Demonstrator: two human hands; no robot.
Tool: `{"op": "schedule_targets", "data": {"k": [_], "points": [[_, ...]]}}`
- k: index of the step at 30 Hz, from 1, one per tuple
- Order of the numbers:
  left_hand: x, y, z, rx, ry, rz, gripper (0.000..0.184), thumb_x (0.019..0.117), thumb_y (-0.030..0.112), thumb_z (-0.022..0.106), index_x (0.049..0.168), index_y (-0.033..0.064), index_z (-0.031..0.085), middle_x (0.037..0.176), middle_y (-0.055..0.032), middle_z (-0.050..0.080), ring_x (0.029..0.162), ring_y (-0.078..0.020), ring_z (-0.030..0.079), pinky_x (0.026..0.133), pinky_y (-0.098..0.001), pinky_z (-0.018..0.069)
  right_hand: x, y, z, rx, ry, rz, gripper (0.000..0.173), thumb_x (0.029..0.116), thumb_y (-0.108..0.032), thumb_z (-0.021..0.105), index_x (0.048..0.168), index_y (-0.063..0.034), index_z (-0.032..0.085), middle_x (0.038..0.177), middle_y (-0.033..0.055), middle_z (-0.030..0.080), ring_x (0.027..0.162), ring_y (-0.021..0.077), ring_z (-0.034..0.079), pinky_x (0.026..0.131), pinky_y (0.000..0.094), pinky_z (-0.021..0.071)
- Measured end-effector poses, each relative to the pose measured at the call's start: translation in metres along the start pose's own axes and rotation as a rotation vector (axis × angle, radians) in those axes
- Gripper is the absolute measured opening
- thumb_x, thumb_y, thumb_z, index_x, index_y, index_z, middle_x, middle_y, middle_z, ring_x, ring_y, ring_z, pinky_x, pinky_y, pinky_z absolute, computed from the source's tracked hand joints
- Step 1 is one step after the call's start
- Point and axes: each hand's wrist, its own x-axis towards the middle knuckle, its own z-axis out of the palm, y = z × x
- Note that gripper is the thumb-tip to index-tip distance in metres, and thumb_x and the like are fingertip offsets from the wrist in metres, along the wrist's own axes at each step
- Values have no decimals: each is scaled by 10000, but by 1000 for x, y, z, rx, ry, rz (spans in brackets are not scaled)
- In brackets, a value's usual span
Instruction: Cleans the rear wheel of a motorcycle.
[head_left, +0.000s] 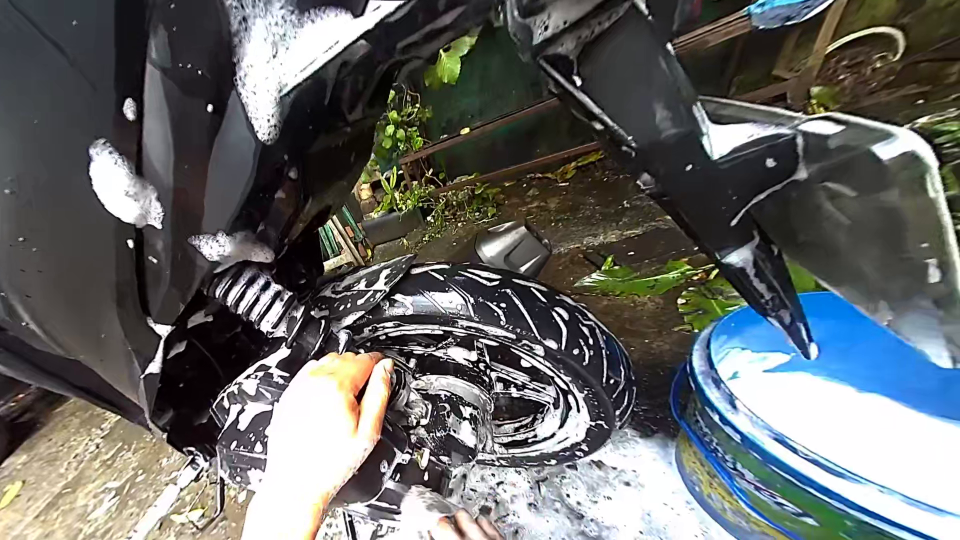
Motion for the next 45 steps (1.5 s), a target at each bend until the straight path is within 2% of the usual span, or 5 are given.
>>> {"op": "schedule_targets", "data": {"k": [11, 17, 24, 29, 45], "points": [[0, -2, -1, -16, 21, 44, 427, 1044, 395, 444, 1016, 155, 796, 901, 3, 749, 909, -138, 710, 786, -399, 565, 43, 10, 6, -197, -8, -106, 426, 930, -346, 608, 1323, -205, 693, 1343, -13, 686, 1091, 273, 702, 826, 498, 584], [-1, -5, -4, -65, 48, 46, 405, 1040, 370, 449, 1100, 150, 784, 943, 1, 758, 919, -122, 708, 820, -385, 567, -2, 75, 34, -136, 400, -92, 244, 860, -232, 676, 1055, -131, 783, 1035, 73, 763, 954, 279, 718, 830, 477, 588], [-2, -5, -3, -29, 8, 48, 427, 1044, 371, 435, 1088, 130, 785, 942, -57, 763, 879, -176, 725, 769, -455, 569, 34, 40, 16, 980, 758, 391, 385, 949, -71, 596, 1294, 97, 565, 1160, 139, 683, 1023, 106, 683, 888, 270, 589], [-4, -5, -9, -109, -115, -17, 413, 1056, 270, 439, 1150, 8, 743, 966, -169, 750, 860, -228, 722, 798, -453, 573, 24, 3, 68, 548, 346, 546, 399, 980, -148, 582, 1323, 46, 644, 1439, 306, 536, 1417, 447, 433, 1206, 537, 311], [3, -2, -12, -153, -141, 3, 363, 1079, 150, 444, 1122, -83, 719, 963, -222, 739, 847, -204, 722, 818, -347, 580, 38, 49, 20, 19, 418, 317, 289, 892, -181, 663, 1120, -23, 743, 1259, 156, 694, 1198, 345, 639, 1002, 500, 518]]}}
